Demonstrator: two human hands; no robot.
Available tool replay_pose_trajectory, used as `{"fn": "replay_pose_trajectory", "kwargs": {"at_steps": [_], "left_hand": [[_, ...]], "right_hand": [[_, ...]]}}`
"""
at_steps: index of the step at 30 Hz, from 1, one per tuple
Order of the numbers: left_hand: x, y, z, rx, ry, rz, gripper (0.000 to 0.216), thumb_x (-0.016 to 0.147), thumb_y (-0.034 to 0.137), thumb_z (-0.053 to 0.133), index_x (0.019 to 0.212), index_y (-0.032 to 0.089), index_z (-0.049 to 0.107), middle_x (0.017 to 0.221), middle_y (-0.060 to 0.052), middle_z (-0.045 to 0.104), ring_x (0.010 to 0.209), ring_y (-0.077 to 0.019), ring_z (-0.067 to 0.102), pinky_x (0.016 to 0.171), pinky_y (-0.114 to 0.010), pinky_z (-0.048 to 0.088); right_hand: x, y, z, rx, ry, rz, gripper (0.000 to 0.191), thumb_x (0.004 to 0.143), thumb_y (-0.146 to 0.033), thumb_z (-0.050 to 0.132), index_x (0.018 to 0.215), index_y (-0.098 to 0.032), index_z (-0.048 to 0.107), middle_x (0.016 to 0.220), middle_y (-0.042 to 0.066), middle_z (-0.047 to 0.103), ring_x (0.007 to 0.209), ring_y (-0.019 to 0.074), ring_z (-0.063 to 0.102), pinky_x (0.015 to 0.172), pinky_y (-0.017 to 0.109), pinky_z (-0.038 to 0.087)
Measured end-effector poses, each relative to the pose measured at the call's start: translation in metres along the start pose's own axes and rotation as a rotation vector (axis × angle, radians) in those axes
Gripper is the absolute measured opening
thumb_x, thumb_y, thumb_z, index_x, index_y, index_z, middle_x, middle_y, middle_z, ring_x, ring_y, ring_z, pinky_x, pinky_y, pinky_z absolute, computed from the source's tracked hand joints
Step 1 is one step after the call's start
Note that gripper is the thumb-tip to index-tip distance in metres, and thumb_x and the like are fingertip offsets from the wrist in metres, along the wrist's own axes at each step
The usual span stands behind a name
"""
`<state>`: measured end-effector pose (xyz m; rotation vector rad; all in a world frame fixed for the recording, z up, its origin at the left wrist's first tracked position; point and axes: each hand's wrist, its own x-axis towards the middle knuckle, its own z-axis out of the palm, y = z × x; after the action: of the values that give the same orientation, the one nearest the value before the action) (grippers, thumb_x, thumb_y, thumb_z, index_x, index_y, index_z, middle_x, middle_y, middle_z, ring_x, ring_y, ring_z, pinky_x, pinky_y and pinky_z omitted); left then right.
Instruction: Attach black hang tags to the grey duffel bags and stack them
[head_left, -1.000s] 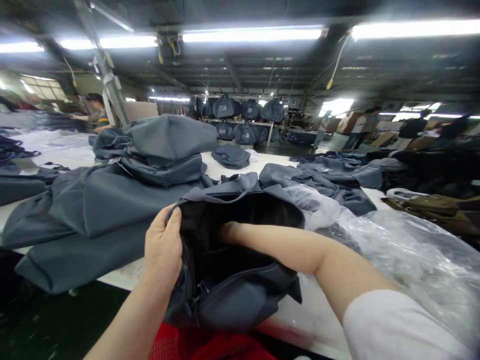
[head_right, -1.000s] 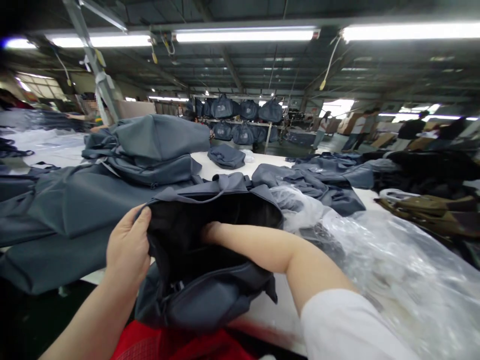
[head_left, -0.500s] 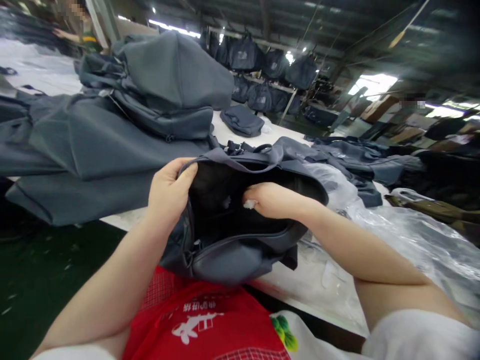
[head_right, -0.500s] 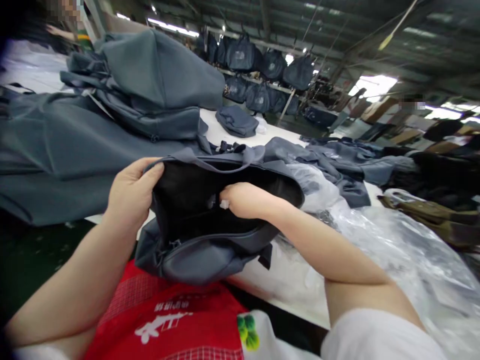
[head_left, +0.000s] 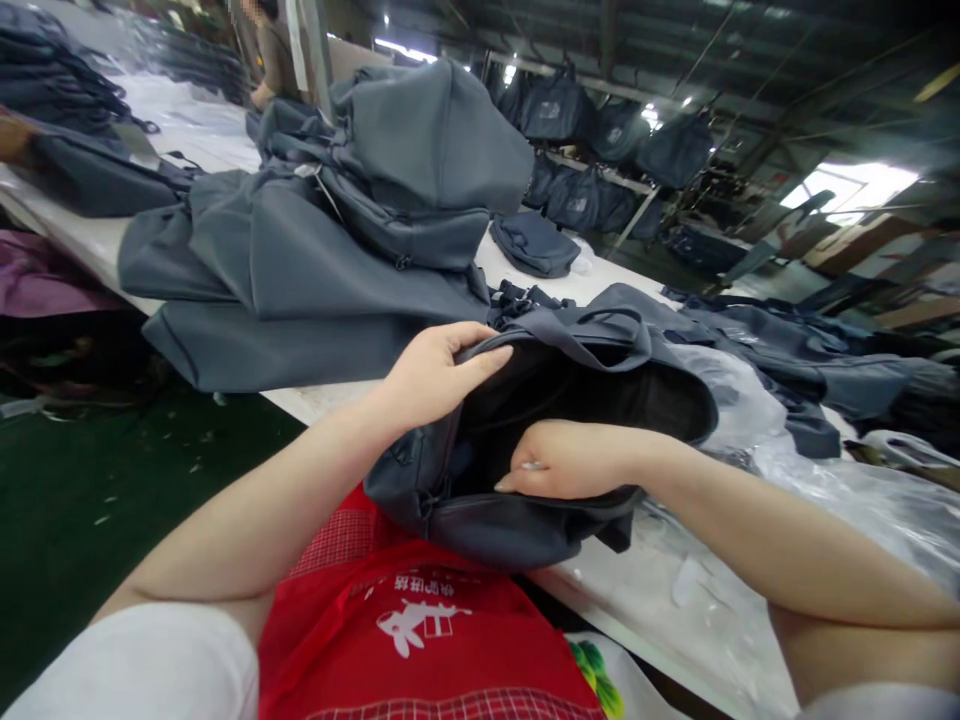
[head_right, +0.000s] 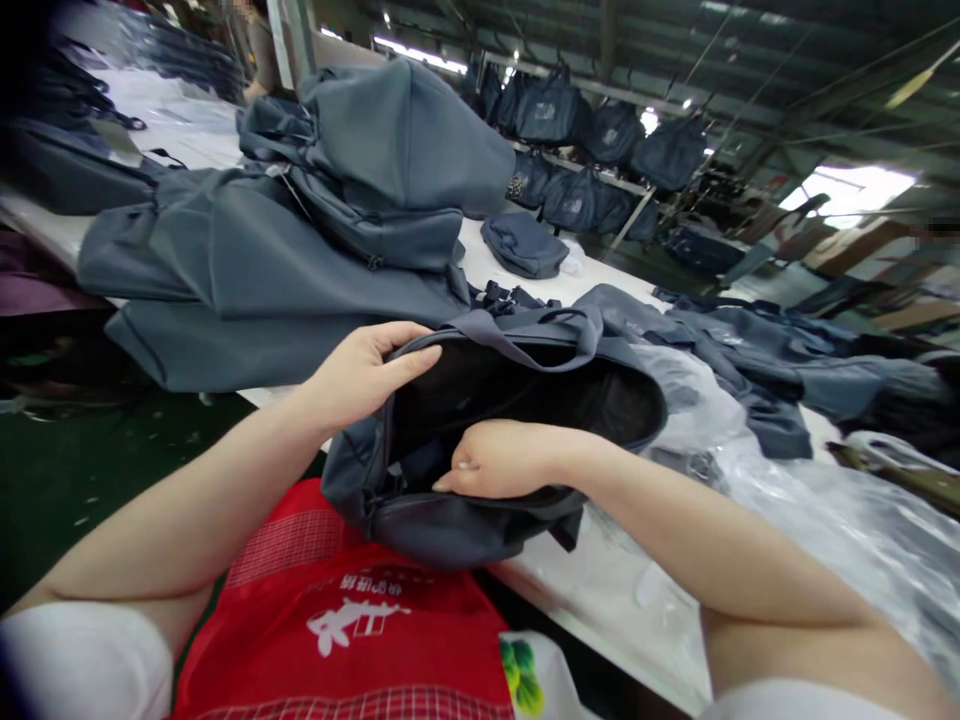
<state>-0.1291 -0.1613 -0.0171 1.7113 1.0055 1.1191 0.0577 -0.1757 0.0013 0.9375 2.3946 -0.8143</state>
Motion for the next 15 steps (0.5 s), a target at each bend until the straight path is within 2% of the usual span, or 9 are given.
{"fn": "replay_pose_trajectory", "kwargs": {"at_steps": [2, 4, 6, 8, 10, 12, 15], "left_hand": [[-0.003, 0.001, 0.0, 0.051, -0.031, 0.018, 0.032, 0.086, 0.043, 0.057, 0.098, 0.017, 0.07, 0.09, -0.001, 0.071, 0.084, -0.0182, 0.063, 0.076, -0.026, 0.048], [-0.003, -0.001, -0.004, 0.094, -0.033, 0.054, 0.032, 0.088, 0.042, 0.053, 0.101, 0.018, 0.07, 0.094, -0.001, 0.072, 0.088, -0.0189, 0.064, 0.079, -0.026, 0.048], [-0.002, -0.005, -0.011, 0.162, -0.001, 0.077, 0.033, 0.09, 0.042, 0.049, 0.105, 0.02, 0.07, 0.097, -0.001, 0.072, 0.091, -0.0198, 0.064, 0.082, -0.027, 0.048], [0.001, -0.009, -0.019, 0.284, 0.057, 0.08, 0.036, 0.091, 0.043, 0.045, 0.108, 0.022, 0.069, 0.101, -0.001, 0.073, 0.095, -0.0214, 0.065, 0.084, -0.029, 0.049], [0.007, -0.009, -0.027, 0.468, 0.127, 0.079, 0.039, 0.091, 0.042, 0.042, 0.112, 0.022, 0.067, 0.106, -0.003, 0.072, 0.098, -0.0243, 0.065, 0.087, -0.033, 0.049], [0.015, -0.005, -0.031, 0.687, 0.181, 0.066, 0.04, 0.09, 0.038, 0.04, 0.118, 0.021, 0.064, 0.112, -0.006, 0.071, 0.101, -0.0285, 0.065, 0.089, -0.038, 0.049], [0.024, 0.009, -0.026, 0.983, 0.191, 0.018, 0.045, 0.088, 0.032, 0.037, 0.126, 0.02, 0.058, 0.112, -0.011, 0.071, 0.095, -0.0343, 0.068, 0.084, -0.045, 0.051]], "right_hand": [[-0.003, 0.001, 0.003, -0.015, 0.013, 0.007, 0.043, 0.093, -0.043, 0.045, 0.065, -0.016, 0.062, 0.058, 0.0, 0.058, 0.049, 0.0088, 0.04, 0.051, 0.024, 0.028], [-0.015, 0.003, 0.002, -0.069, 0.112, 0.01, 0.041, 0.093, -0.044, 0.047, 0.067, -0.016, 0.064, 0.062, 0.001, 0.06, 0.053, 0.0098, 0.044, 0.053, 0.024, 0.029], [-0.037, 0.011, -0.007, -0.136, 0.281, 0.025, 0.042, 0.091, -0.046, 0.049, 0.067, -0.017, 0.065, 0.065, 0.002, 0.062, 0.058, 0.0112, 0.048, 0.057, 0.024, 0.031], [-0.064, 0.028, -0.022, -0.148, 0.499, 0.146, 0.045, 0.091, -0.05, 0.049, 0.065, -0.017, 0.064, 0.065, 0.003, 0.063, 0.06, 0.0121, 0.05, 0.059, 0.024, 0.033], [-0.09, 0.058, -0.038, -0.094, 0.729, 0.373, 0.048, 0.091, -0.052, 0.046, 0.064, -0.017, 0.064, 0.062, 0.003, 0.063, 0.058, 0.0126, 0.052, 0.059, 0.024, 0.035], [-0.109, 0.098, -0.051, -0.011, 0.901, 0.575, 0.043, 0.092, -0.045, 0.046, 0.069, -0.017, 0.068, 0.066, 0.003, 0.067, 0.061, 0.0138, 0.057, 0.061, 0.024, 0.038], [-0.114, 0.161, -0.058, 0.123, 0.957, 0.664, 0.027, 0.09, -0.025, 0.047, 0.092, -0.015, 0.072, 0.091, 0.006, 0.074, 0.083, 0.0161, 0.064, 0.074, 0.022, 0.044]]}}
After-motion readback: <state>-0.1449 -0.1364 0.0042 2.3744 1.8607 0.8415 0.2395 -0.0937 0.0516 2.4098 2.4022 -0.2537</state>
